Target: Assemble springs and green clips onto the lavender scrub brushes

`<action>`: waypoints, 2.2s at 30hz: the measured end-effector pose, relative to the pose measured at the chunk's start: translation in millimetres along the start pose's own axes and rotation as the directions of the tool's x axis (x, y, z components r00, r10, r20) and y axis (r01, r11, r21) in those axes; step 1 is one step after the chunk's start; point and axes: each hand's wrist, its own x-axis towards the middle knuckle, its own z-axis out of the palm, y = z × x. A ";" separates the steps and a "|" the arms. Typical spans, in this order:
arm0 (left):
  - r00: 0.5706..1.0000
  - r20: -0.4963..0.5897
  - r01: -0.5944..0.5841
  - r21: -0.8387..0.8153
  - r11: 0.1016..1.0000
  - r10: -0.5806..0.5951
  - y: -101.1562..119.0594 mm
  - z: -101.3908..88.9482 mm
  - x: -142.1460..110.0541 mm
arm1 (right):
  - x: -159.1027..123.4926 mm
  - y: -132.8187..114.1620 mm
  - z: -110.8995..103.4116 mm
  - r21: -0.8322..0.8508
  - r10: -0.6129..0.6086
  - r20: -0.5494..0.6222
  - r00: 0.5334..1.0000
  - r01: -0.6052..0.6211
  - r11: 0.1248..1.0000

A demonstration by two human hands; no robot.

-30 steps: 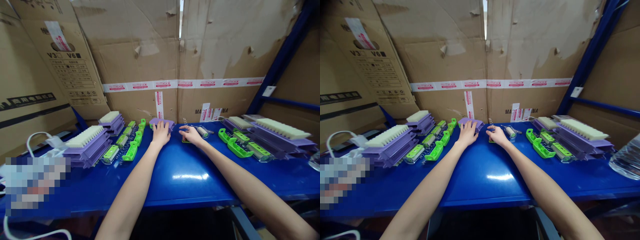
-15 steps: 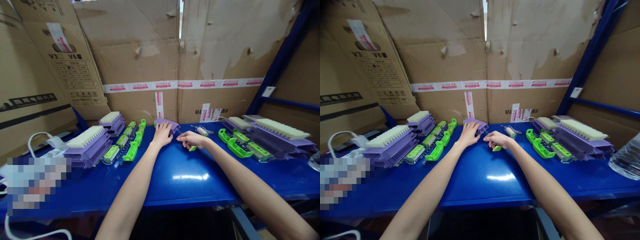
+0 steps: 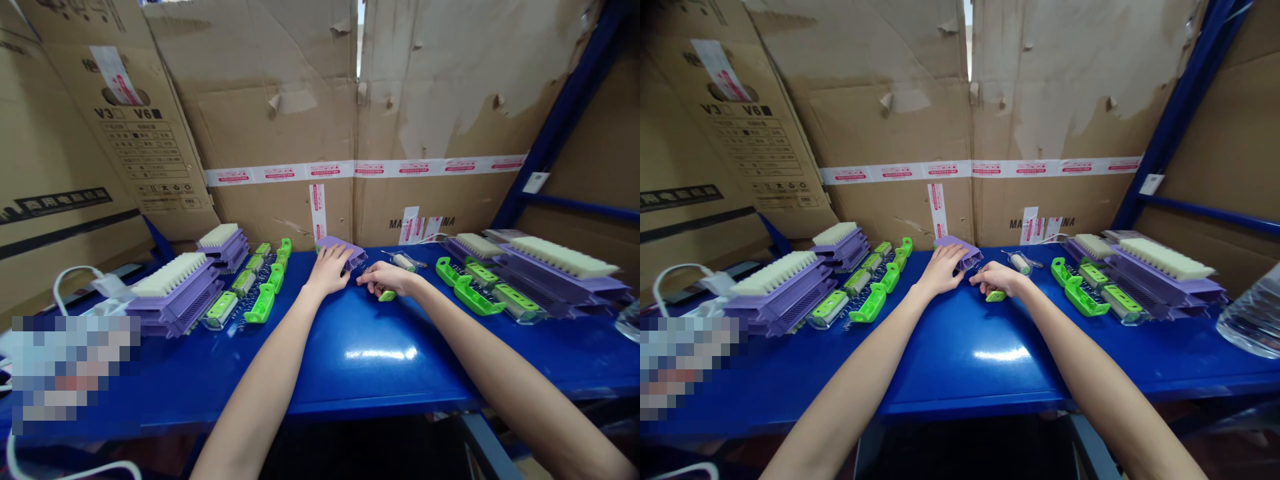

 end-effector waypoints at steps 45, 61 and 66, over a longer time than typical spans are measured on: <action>0.995 -0.098 -0.029 0.000 1.000 0.029 -4.1 2.8 2.5 | 9.0 1.0 -5.3 0.333 -0.109 -0.087 0.990 0.132 0.934; 0.995 -0.100 -0.019 0.010 1.000 0.020 -3.2 2.2 2.2 | 5.1 -11.9 -4.1 0.522 0.021 -0.395 0.918 0.206 0.827; 0.992 -0.126 0.009 0.010 1.000 -0.007 -2.7 1.4 2.5 | 6.0 -14.9 -10.0 0.753 0.038 -0.337 0.941 0.245 0.610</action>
